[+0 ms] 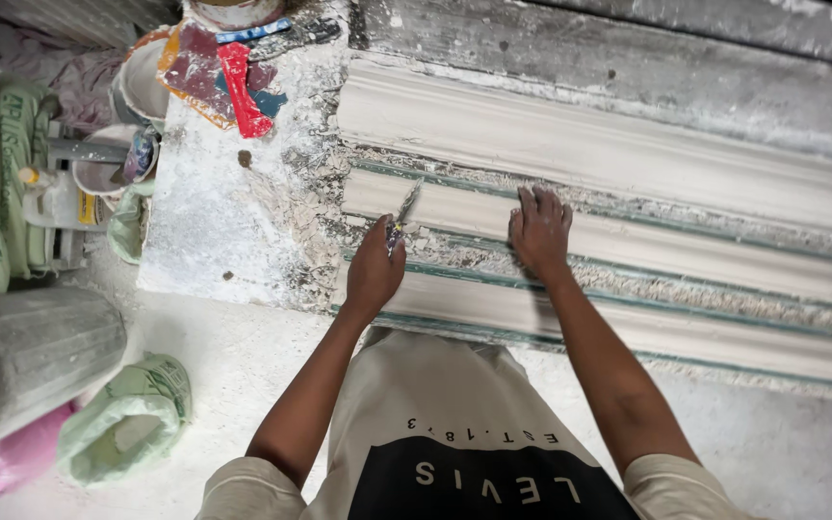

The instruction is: The person scrapes dried plaster residue from decorative cornice molding pieces using a small handheld scraper, working along the grooves and flutes of each piece and steadying the molding with the other hand, moving progressively along the length of the pieces.

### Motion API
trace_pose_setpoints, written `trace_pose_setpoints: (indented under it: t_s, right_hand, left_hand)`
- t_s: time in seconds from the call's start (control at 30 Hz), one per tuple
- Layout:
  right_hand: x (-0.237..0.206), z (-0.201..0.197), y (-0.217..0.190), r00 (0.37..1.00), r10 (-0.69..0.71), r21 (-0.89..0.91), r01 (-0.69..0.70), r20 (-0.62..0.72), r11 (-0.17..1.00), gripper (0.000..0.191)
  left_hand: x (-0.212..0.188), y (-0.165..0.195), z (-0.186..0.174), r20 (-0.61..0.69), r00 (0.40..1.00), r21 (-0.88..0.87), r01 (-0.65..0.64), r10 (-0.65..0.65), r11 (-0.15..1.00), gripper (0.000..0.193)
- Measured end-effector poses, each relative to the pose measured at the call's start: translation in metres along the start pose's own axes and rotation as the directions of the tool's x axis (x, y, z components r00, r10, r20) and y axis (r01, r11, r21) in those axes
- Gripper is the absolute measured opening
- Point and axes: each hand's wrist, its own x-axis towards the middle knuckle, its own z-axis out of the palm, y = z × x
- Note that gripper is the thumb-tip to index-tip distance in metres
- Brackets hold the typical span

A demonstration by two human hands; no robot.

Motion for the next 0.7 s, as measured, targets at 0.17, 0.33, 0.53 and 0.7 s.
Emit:
trace_pose_setpoints:
  t_s: [0.17,0.33,0.53,0.7]
  right_hand:
    - [0.001,0.005,-0.001,0.997,-0.013,0.004,0.014,-0.078,1.0,0.044]
    - [-0.001,0.007,0.004,0.995,-0.068,-0.011,0.067,-0.079,0.998,0.044]
    - [0.007,-0.002,0.001,0.998,-0.05,0.021,0.051,-0.026,0.998,0.044]
    - [0.013,-0.006,-0.013,0.999,-0.013,0.012,0.013,-0.038,1.0,0.042]
  left_hand:
    - [-0.012,0.006,0.018,-0.038,0.986,-0.032,0.162,-0.163,0.986,0.048]
    - [-0.022,0.017,0.026,-0.139,0.969,-0.07,0.195,-0.203,0.978,0.047]
    - [-0.005,0.02,0.001,-0.185,0.933,-0.127,0.289,-0.309,0.949,0.048]
    - [0.036,-0.01,-0.036,-0.232,0.927,-0.095,0.281,-0.296,0.955,0.045]
